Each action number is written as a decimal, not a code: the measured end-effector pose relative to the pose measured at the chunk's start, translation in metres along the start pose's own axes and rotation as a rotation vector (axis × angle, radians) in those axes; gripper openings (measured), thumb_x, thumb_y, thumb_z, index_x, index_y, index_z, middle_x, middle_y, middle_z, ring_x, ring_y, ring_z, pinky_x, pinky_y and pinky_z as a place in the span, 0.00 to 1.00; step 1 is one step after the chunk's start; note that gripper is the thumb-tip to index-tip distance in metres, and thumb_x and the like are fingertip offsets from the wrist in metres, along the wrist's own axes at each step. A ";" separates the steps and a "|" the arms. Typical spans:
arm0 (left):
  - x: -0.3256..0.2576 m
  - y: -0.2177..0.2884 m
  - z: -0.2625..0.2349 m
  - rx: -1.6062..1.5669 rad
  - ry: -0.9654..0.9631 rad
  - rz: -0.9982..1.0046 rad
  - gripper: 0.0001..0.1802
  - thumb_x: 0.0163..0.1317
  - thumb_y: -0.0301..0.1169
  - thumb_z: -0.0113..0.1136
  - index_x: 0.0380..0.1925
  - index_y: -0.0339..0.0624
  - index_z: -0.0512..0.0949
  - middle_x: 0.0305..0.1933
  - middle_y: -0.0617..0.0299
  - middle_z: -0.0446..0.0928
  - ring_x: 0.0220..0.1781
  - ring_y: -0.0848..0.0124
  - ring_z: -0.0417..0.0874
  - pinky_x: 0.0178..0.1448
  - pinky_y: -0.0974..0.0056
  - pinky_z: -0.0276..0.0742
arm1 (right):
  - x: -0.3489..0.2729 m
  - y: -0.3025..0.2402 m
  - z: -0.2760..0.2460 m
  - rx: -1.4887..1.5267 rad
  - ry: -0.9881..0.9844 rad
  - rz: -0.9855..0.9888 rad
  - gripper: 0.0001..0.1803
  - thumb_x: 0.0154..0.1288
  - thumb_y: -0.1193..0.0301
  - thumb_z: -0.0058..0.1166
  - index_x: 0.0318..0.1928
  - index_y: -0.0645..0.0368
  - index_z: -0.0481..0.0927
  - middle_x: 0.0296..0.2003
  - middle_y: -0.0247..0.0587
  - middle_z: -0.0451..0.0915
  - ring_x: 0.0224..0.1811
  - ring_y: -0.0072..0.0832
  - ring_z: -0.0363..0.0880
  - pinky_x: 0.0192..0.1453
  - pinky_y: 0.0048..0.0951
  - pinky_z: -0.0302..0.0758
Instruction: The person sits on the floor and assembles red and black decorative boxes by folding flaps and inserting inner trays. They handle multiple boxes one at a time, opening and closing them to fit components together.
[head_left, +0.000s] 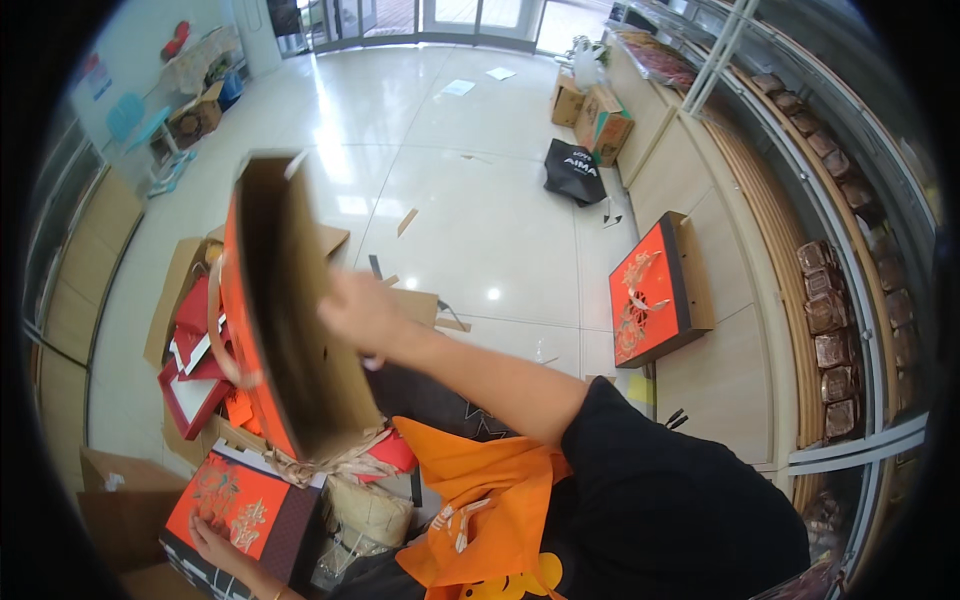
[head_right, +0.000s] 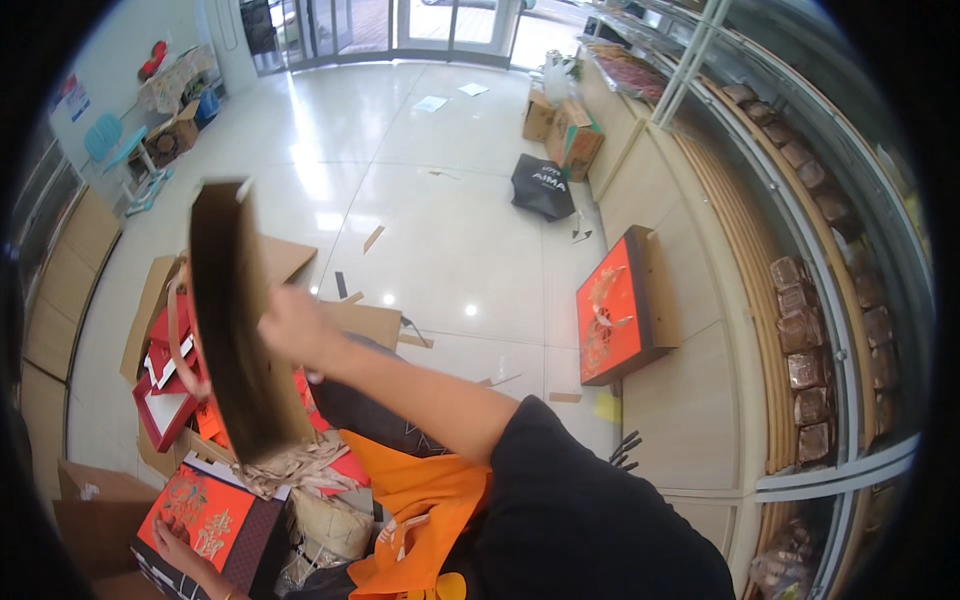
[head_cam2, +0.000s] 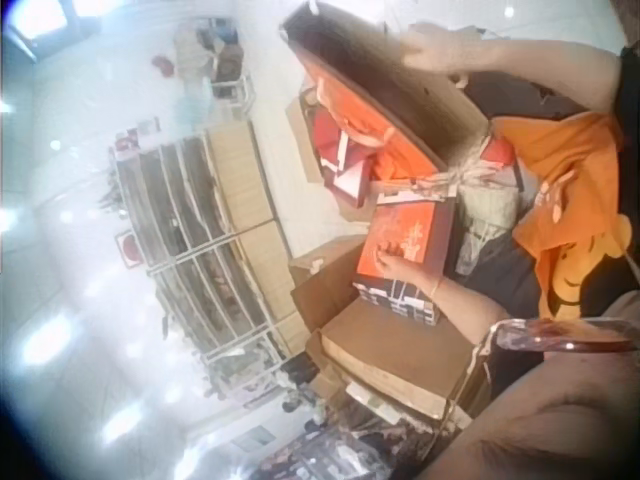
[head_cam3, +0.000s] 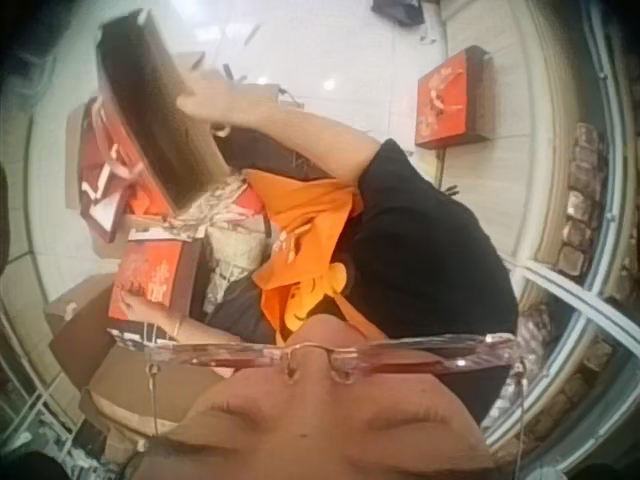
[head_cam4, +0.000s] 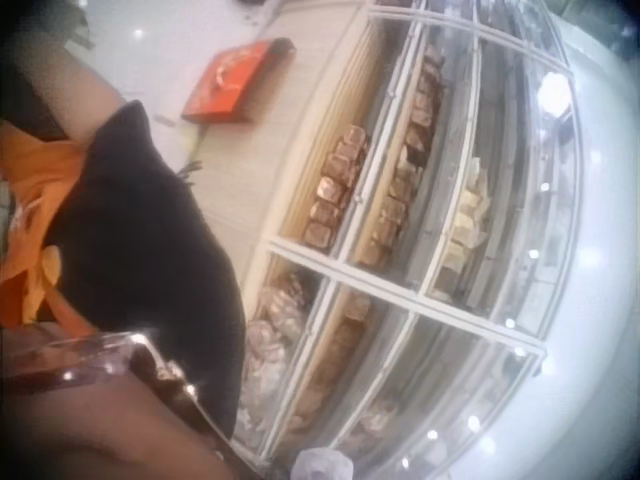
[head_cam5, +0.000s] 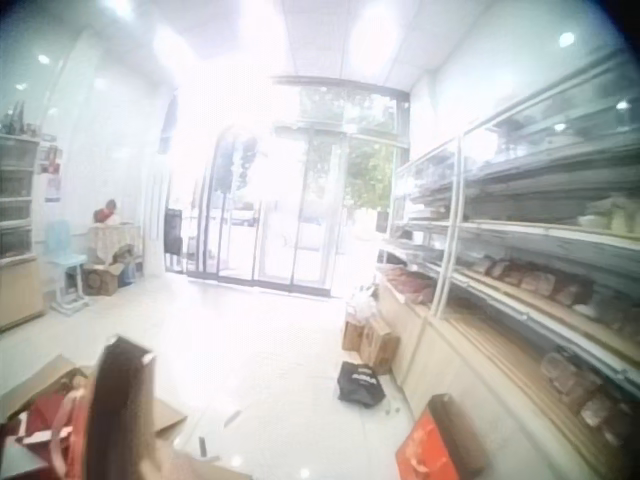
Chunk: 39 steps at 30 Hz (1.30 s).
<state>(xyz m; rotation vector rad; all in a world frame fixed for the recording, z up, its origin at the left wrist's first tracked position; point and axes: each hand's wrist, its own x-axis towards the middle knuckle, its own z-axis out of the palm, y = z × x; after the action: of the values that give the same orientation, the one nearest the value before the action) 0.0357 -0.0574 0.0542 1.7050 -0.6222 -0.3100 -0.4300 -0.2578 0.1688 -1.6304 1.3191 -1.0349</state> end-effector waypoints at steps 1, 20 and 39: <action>0.005 -0.020 -0.002 0.011 -0.068 -0.054 0.16 0.77 0.40 0.53 0.56 0.44 0.81 0.38 0.65 0.82 0.30 0.79 0.77 0.33 0.74 0.72 | 0.001 0.002 -0.033 0.006 0.084 0.007 0.18 0.66 0.70 0.47 0.50 0.73 0.73 0.26 0.62 0.80 0.22 0.48 0.85 0.17 0.44 0.82; -0.037 -0.055 -0.019 1.060 -0.288 -0.035 0.16 0.62 0.41 0.60 0.37 0.40 0.87 0.40 0.41 0.86 0.45 0.45 0.87 0.53 0.46 0.82 | -0.229 0.342 -0.449 -1.235 0.570 0.565 0.23 0.72 0.58 0.53 0.64 0.51 0.78 0.51 0.59 0.84 0.53 0.58 0.83 0.56 0.53 0.79; -0.029 -0.087 -0.086 1.189 0.253 -0.654 0.51 0.56 0.38 0.67 0.72 0.24 0.51 0.75 0.20 0.52 0.77 0.30 0.58 0.81 0.40 0.54 | -0.167 0.311 -0.437 -1.666 0.702 0.346 0.26 0.67 0.58 0.58 0.63 0.52 0.78 0.53 0.58 0.83 0.55 0.58 0.82 0.58 0.54 0.78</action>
<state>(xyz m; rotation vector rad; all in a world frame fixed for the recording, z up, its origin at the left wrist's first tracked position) 0.0776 0.0395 -0.0139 3.0305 0.0358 -0.1591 -0.9657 -0.1766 0.0201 -1.8807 3.2994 -0.0365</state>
